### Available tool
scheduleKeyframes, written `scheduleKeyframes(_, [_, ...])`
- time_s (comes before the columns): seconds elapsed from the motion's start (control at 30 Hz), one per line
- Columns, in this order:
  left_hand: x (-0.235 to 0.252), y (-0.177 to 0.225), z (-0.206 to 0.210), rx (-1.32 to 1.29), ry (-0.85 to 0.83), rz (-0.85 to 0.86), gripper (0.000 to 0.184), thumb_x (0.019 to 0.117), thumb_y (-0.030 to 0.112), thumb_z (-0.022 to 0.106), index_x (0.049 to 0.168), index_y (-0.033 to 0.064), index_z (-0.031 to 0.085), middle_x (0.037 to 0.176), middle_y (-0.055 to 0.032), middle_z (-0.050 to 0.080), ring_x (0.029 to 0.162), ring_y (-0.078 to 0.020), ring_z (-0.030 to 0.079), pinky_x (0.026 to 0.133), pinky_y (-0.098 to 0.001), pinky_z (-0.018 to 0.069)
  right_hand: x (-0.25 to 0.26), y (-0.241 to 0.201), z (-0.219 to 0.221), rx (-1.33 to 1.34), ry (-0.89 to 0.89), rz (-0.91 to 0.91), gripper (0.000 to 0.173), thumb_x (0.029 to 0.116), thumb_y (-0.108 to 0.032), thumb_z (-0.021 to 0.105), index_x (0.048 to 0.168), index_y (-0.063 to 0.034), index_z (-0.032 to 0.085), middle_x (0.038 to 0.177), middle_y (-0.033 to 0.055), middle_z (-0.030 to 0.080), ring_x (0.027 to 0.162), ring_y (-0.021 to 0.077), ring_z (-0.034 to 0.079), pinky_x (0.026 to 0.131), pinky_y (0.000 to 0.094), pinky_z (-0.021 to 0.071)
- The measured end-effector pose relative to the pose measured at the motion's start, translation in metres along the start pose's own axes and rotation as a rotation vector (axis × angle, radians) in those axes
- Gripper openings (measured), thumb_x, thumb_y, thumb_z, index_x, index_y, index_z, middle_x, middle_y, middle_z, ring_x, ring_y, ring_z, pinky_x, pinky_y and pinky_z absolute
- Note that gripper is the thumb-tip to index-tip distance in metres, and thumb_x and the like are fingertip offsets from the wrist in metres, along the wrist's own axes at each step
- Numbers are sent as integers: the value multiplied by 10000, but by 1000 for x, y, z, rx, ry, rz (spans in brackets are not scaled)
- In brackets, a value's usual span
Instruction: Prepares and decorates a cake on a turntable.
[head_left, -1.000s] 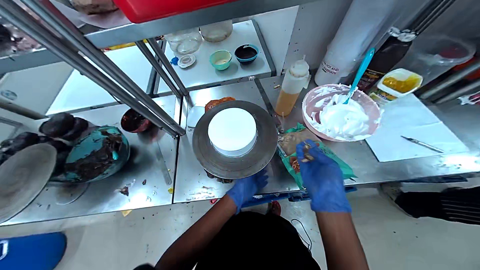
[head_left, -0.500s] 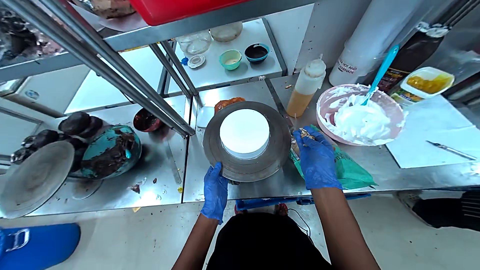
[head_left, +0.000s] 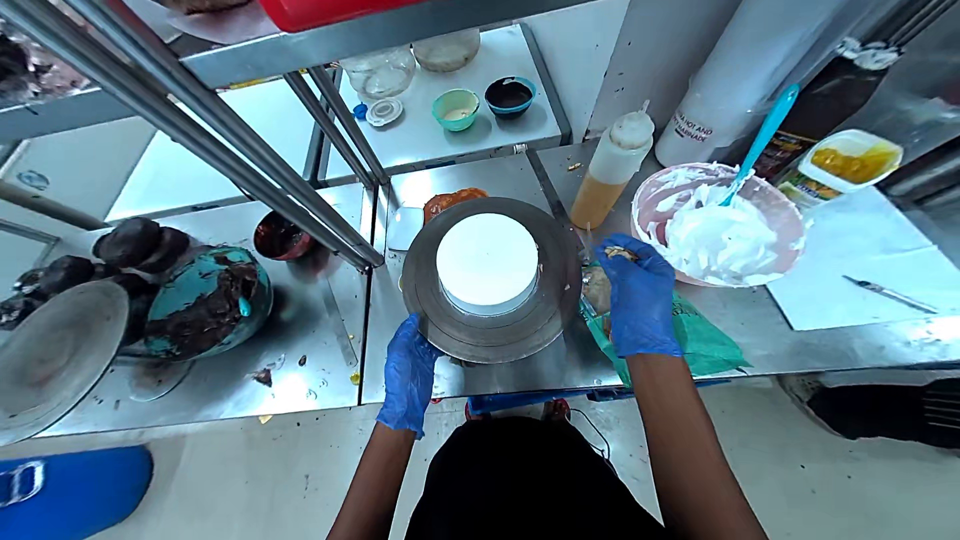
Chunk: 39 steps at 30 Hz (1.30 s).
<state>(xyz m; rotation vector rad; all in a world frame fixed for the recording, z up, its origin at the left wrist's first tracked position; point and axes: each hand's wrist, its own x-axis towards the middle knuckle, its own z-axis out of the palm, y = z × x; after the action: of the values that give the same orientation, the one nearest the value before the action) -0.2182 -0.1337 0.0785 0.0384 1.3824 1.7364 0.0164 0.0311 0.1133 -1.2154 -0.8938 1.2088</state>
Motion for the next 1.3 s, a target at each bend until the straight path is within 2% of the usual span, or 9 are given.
scheduleKeyframes(0.13, [-1, -2, 0, 30, -14, -2, 333, 1097, 238, 418, 1343, 41, 528, 1215, -120, 651, 1091, -212, 656, 939, -410, 551, -8, 18, 20, -488, -124, -238, 363, 1028, -25, 480, 1370, 65, 563, 1366, 236, 603, 1262, 291, 600, 1090, 437, 474])
scheduleKeyframes(0.2, [-1, -1, 0, 32, -18, -21, 331, 1092, 227, 433, 1347, 39, 530, 1214, -124, 655, 1092, -222, 660, 936, -415, 556, -15, 23, 30, -586, -170, -304, 330, 1023, -10, 494, 1314, 50, 637, 1304, 253, 650, 1227, 344, 633, 1073, 494, 484])
scheduleKeyframes(0.43, [-8, -7, 4, 43, -25, -20, 282, 1092, 164, 434, 1313, 18, 532, 1183, -138, 663, 1062, -225, 676, 927, -399, 570, 5, 4, -6, 38, -82, 28, 192, 929, 56, 621, 1113, 23, 667, 1047, 92, 694, 962, 118, 674, 882, 294, 574])
scheduleKeyframes(0.53, [-14, -11, 3, 31, -37, -32, 264, 1088, 145, 443, 1289, 9, 545, 1154, -144, 678, 1037, -233, 691, 918, -399, 580, 5, 7, 0, -150, -1, -165, 240, 968, 5, 584, 1201, 41, 630, 1151, 127, 661, 1062, 137, 646, 956, 295, 535])
scheduleKeyframes(0.6, [-18, -13, 2, 38, -44, -47, 241, 1080, 131, 451, 1266, 12, 549, 1125, -143, 683, 1007, -232, 699, 904, -394, 584, -8, 12, 19, -453, -151, -222, 369, 1011, -12, 491, 1363, 69, 567, 1354, 242, 604, 1277, 282, 585, 1112, 421, 452])
scheduleKeyframes(0.87, [-35, -24, 5, 54, -52, -82, 190, 1076, 106, 470, 1216, -1, 544, 1035, -149, 709, 901, -232, 730, 839, -383, 618, 0, 10, -8, -208, -117, -51, 253, 960, 10, 604, 1207, 22, 657, 1144, 134, 681, 1044, 136, 652, 920, 317, 544])
scheduleKeyframes(0.97, [-39, -23, 5, 61, -69, -121, 150, 1067, 80, 472, 1152, -14, 553, 974, -154, 717, 841, -228, 737, 800, -369, 627, 8, 9, -2, -263, -48, -163, 251, 983, -18, 578, 1223, 36, 627, 1166, 139, 662, 1075, 145, 637, 947, 308, 526])
scheduleKeyframes(1.1, [-37, -18, 5, 92, -61, -136, 170, 1070, 88, 457, 1169, -19, 545, 988, -153, 708, 855, -224, 730, 818, -370, 619, -14, 14, 35, -550, -262, -177, 366, 1020, -3, 486, 1361, 16, 621, 1351, 220, 634, 1280, 306, 601, 1102, 472, 458])
scheduleKeyframes(1.3, [-37, -13, 4, 67, -45, -129, 177, 1078, 109, 450, 1149, -10, 562, 1008, -151, 711, 890, -233, 734, 832, -376, 620, 2, 8, -7, -206, -186, -72, 223, 962, -5, 616, 1177, 28, 667, 1117, 129, 682, 1021, 141, 648, 902, 323, 547])
